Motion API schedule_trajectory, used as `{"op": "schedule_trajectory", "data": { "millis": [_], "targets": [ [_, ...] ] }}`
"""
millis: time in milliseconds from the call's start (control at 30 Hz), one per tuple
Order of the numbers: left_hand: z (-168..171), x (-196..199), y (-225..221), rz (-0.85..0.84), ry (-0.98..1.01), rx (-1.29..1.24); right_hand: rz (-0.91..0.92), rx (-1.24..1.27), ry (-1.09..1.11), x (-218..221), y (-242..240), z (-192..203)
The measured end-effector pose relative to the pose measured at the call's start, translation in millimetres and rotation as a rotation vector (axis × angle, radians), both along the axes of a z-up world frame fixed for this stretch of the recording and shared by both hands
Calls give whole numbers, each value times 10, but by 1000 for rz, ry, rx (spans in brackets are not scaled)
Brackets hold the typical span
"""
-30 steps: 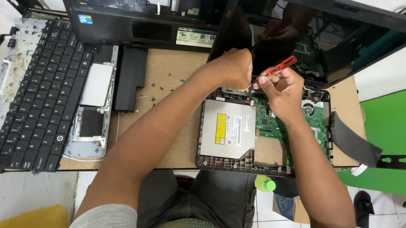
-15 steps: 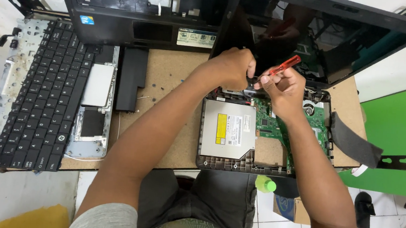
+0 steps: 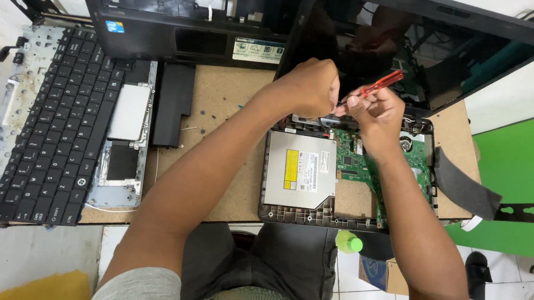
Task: Removing motherboard screws and disconnecting internal cables during laptop disassembly.
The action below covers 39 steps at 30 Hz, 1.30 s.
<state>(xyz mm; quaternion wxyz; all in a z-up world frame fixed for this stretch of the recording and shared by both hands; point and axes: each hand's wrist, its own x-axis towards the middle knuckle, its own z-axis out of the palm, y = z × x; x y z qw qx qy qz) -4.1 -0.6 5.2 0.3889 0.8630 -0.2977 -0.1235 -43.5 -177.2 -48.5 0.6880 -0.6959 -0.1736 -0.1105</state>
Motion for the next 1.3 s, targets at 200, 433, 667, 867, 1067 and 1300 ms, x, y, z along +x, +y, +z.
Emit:
{"op": "schedule_trajectory", "data": {
  "millis": [200, 433, 667, 867, 1067, 1300],
  "targets": [
    [-18, 18, -17, -30, 3, -3, -33, 92, 38, 58, -52, -108],
    [437, -219, 171, -58, -65, 238, -45, 244, 68, 105, -102, -146],
    [729, -919, 593, 207, -47, 306, -50, 74, 72, 172, -162, -332],
    [-140, -809, 1018, 345, 29, 452, -50, -28, 55, 159, -117, -290],
    [-493, -744, 1145, 353, 54, 557, -77, -85, 34, 145, -123, -316],
    [44, -885, 926, 364, 62, 439, -97, -131, 20, 82, -84, -202]
  ]
}}
